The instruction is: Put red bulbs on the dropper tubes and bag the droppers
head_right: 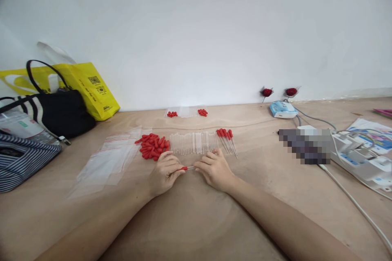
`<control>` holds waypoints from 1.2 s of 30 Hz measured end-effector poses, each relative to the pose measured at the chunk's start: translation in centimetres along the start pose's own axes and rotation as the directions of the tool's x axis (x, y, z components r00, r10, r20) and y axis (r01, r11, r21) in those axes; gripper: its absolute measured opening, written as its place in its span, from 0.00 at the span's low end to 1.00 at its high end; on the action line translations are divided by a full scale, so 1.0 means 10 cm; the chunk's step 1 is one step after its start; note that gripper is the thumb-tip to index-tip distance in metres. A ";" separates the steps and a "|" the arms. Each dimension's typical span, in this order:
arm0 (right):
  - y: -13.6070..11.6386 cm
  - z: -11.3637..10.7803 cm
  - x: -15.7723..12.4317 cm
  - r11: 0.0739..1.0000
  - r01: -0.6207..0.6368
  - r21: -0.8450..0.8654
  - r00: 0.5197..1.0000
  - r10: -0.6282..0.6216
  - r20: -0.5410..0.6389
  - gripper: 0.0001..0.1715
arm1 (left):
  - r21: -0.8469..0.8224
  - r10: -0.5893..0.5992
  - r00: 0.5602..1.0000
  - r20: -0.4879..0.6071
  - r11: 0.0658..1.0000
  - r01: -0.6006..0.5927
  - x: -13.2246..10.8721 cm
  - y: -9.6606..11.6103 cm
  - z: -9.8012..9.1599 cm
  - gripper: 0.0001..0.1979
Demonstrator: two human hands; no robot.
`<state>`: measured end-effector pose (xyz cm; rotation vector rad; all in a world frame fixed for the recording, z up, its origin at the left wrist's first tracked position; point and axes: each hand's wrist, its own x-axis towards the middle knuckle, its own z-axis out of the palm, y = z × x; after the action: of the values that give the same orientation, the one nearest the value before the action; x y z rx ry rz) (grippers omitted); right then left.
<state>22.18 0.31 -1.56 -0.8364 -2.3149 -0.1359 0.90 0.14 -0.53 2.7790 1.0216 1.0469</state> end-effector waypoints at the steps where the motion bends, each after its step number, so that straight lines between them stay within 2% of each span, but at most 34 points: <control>1: 0.00 0.00 0.00 1.000 0.006 -0.008 1.000 -0.006 -0.006 0.12 | -0.008 0.010 1.000 -0.003 1.000 -0.010 0.00 0.00 0.00 0.09; 6: 0.03 0.00 0.00 0.998 0.033 -0.046 0.999 -0.034 -0.010 0.12 | -0.086 0.043 0.999 0.017 0.995 -0.041 0.00 0.00 0.00 0.08; 12: 0.00 -0.04 0.01 0.994 0.022 -0.110 0.999 -0.017 0.041 0.11 | -0.155 -0.021 0.996 0.088 0.987 0.034 0.01 -0.02 -0.01 0.08; 16: -0.02 -0.06 0.02 0.991 0.035 -0.126 0.998 -0.028 0.060 0.12 | -0.149 -0.024 0.994 0.110 0.988 0.040 0.02 -0.04 -0.01 0.05; 19: 0.06 -0.08 0.01 0.993 -0.059 -0.102 0.997 0.063 0.037 0.11 | -0.118 -0.079 0.996 0.034 0.990 0.082 0.01 -0.04 -0.02 0.11; 21: 0.19 -0.11 0.00 0.970 -0.232 -0.074 0.973 0.231 -0.023 0.12 | -0.106 -0.124 0.992 -0.025 0.987 0.121 0.01 -0.04 -0.03 0.18; 22: 0.27 -0.13 -0.01 0.936 -0.348 -0.060 0.937 0.344 -0.060 0.13 | -0.109 -0.135 0.990 -0.039 0.986 0.130 0.00 -0.03 -0.03 0.19; 23: 0.36 -0.14 -0.02 0.879 -0.474 -0.047 0.878 0.469 -0.096 0.14 | -0.118 -0.134 0.990 -0.040 0.985 0.128 0.00 -0.03 -0.03 0.19; 25: 0.54 -0.18 -0.05 0.709 -0.705 -0.028 0.705 0.696 -0.135 0.17 | -0.136 -0.106 0.994 -0.009 0.985 0.104 -0.01 -0.02 -0.03 0.15; 27: 0.69 -0.21 -0.07 0.525 -0.851 -0.031 0.524 0.841 -0.136 0.19 | -0.141 -0.065 0.997 0.047 0.988 0.071 -0.01 -0.02 -0.03 0.10; 28: 0.74 -0.22 -0.08 0.452 -0.891 -0.043 0.453 0.881 -0.134 0.19 | -0.141 -0.047 0.996 0.073 0.988 0.057 -0.01 -0.01 -0.03 0.08; 29: 0.79 -0.23 -0.09 0.401 -0.914 -0.058 0.405 0.905 -0.131 0.20 | -0.142 -0.035 0.995 0.095 0.989 0.048 -0.01 -0.01 -0.02 0.07; 31: 0.84 -0.22 -0.09 0.355 -0.930 -0.090 0.364 0.923 -0.125 0.20 | -0.147 -0.026 0.993 0.119 0.988 0.043 -0.01 -0.01 -0.01 0.07; 36: 0.82 -0.15 -0.06 0.353 -0.928 -0.116 0.364 0.927 -0.092 0.19 | -0.148 -0.036 0.990 0.136 0.987 0.056 0.00 -0.01 -0.01 0.07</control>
<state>28.27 6.04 -1.76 -2.1073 -1.4521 0.2065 0.78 0.19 -0.53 2.6495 0.9435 0.8810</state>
